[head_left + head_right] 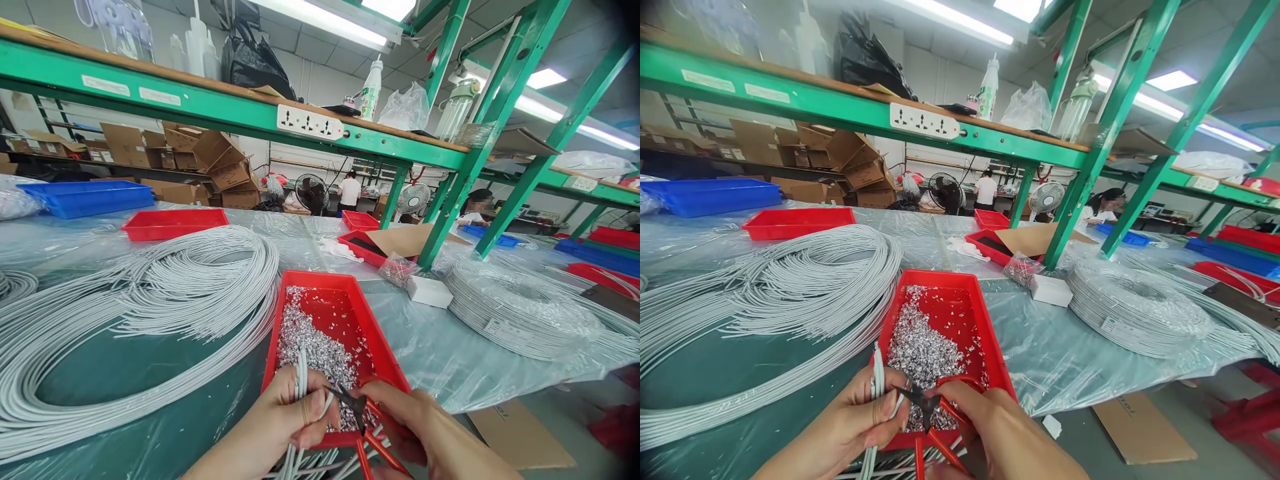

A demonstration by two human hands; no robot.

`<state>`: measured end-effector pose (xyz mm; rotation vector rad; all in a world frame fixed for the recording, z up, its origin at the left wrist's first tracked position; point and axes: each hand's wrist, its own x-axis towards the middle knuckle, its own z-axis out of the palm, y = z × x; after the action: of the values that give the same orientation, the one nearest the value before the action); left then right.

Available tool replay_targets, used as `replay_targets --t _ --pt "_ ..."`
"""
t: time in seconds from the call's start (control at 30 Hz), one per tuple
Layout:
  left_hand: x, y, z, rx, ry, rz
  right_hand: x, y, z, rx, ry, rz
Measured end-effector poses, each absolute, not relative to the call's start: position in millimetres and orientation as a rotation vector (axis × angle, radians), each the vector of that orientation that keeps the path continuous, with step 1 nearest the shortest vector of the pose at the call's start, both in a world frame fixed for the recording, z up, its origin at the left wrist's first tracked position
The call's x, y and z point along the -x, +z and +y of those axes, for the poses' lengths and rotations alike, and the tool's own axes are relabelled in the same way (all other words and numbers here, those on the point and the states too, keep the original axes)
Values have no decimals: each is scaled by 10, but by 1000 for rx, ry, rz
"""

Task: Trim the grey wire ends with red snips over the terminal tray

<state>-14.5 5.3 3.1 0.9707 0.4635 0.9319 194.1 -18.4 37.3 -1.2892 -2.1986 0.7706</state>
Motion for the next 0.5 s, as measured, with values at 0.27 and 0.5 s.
replay_targets --t 0.27,0.5 --pt "164 132 15 -1098 1009 579 -1776 244 -52 1048 1033 -1671" --pt "188 152 6 -1072 1023 594 -1820 245 -221 1219 817 -1934"
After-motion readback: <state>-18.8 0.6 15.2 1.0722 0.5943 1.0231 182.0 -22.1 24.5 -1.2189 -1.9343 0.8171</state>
